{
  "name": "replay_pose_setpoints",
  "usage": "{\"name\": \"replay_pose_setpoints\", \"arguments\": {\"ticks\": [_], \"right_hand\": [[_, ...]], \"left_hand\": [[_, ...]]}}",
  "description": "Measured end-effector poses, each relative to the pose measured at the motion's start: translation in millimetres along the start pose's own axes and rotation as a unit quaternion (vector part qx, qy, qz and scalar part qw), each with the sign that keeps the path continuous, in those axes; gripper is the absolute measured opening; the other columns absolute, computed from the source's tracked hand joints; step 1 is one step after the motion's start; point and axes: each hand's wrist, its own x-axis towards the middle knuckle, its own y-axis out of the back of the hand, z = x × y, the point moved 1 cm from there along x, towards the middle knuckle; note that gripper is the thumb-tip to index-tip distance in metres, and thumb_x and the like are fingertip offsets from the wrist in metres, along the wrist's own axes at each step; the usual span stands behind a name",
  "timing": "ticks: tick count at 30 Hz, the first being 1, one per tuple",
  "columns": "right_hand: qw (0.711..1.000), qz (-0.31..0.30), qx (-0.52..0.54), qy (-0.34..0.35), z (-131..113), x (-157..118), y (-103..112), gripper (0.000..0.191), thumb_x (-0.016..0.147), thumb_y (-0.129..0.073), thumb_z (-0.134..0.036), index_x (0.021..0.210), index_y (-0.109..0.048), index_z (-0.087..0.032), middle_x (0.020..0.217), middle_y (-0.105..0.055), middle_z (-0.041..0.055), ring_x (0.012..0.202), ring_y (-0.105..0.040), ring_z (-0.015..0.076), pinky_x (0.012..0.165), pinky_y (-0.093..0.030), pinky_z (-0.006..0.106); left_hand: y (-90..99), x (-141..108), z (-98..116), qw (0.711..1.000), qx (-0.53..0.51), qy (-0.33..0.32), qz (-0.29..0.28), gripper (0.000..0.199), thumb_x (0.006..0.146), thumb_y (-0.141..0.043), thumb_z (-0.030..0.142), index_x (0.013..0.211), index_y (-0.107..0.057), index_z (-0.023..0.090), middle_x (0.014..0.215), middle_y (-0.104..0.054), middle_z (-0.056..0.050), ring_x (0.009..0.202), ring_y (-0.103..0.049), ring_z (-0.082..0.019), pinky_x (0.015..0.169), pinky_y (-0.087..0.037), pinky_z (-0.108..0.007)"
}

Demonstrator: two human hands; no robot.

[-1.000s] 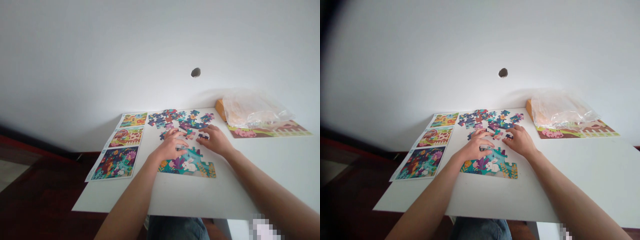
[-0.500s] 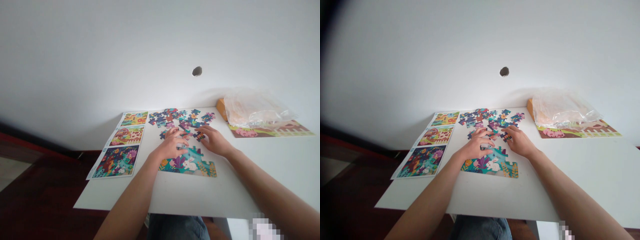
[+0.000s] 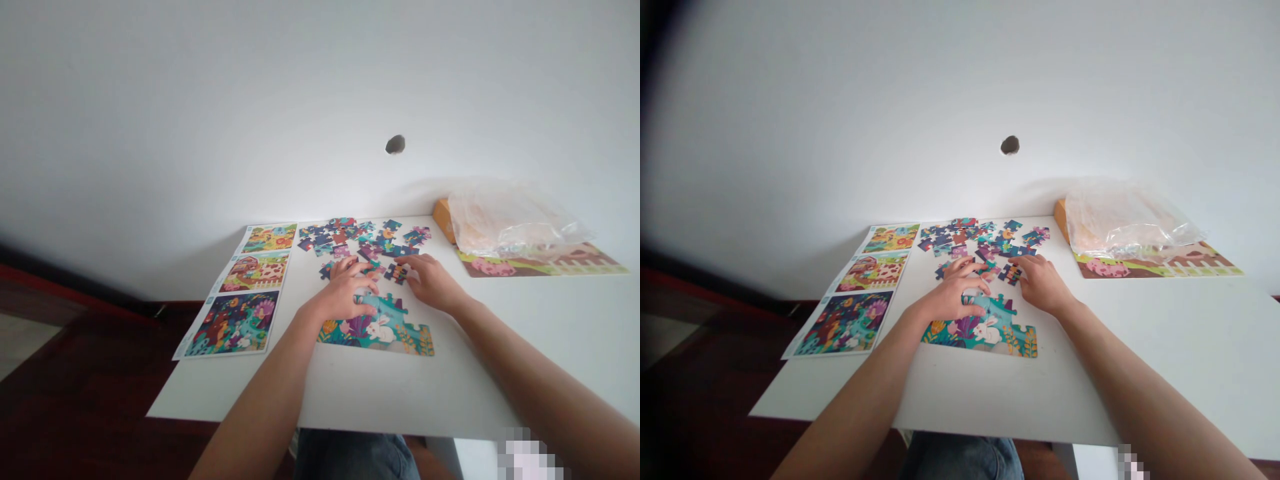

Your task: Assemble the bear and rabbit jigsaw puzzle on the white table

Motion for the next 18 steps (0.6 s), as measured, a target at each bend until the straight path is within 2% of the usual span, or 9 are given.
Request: {"name": "replay_pose_setpoints", "arguments": {"ticks": [4, 7, 12, 15, 18], "right_hand": [[1.000, 0.000, -0.019, -0.013, -0.3, 0.5, 0.3, 0.053, 0.074, -0.047, -0.003, 0.121, -0.064, -0.022, 0.113, -0.071, 0.0065, 0.104, -0.061, 0.0263, 0.094, -0.048, 0.039], [0.999, 0.003, -0.030, -0.020, -0.6, 0.5, 1.0, 0.051, 0.076, -0.047, -0.004, 0.120, -0.064, -0.021, 0.113, -0.071, 0.0070, 0.103, -0.061, 0.0260, 0.094, -0.048, 0.039], [1.000, 0.006, -0.018, -0.018, -3.3, 0.3, 3.3, 0.032, 0.086, -0.057, -0.029, 0.116, -0.065, -0.023, 0.112, -0.070, 0.0080, 0.103, -0.062, 0.0264, 0.095, -0.048, 0.040], [1.000, -0.003, -0.021, -0.016, -3.4, 0.6, 4.0, 0.033, 0.086, -0.061, -0.038, 0.116, -0.065, -0.024, 0.113, -0.070, 0.0080, 0.102, -0.062, 0.0265, 0.094, -0.048, 0.042], [0.999, -0.004, -0.026, -0.025, -0.9, 1.1, 3.1, 0.032, 0.087, -0.061, -0.038, 0.115, -0.066, -0.024, 0.112, -0.070, 0.0076, 0.101, -0.062, 0.0263, 0.093, -0.048, 0.041]], "left_hand": [[-2.9, 0.5, -3.5, 1.000, 0.009, 0.003, 0.008, 0.039, 0.067, -0.084, 0.047, 0.101, -0.074, 0.032, 0.145, -0.049, -0.002, 0.143, -0.023, -0.039, 0.117, -0.019, -0.058], [-4.4, 0.7, -6.4, 1.000, 0.020, 0.007, 0.010, 0.049, 0.067, -0.082, 0.055, 0.110, -0.072, 0.033, 0.146, -0.049, -0.004, 0.142, -0.024, -0.040, 0.117, -0.019, -0.059], [-6.4, 0.5, -8.1, 0.999, 0.032, 0.027, 0.002, 0.076, 0.069, -0.075, 0.064, 0.137, -0.056, 0.037, 0.154, -0.040, -0.004, 0.143, -0.020, -0.044, 0.115, -0.018, -0.063], [-6.7, 0.8, -6.9, 0.998, 0.039, 0.051, 0.004, 0.079, 0.072, -0.071, 0.067, 0.143, -0.048, 0.041, 0.157, -0.036, -0.002, 0.143, -0.018, -0.046, 0.114, -0.016, -0.067], [-5.1, 1.2, -5.4, 0.997, 0.045, 0.066, 0.012, 0.078, 0.073, -0.069, 0.067, 0.143, -0.049, 0.039, 0.157, -0.037, -0.004, 0.143, -0.020, -0.046, 0.114, -0.017, -0.067]]}}
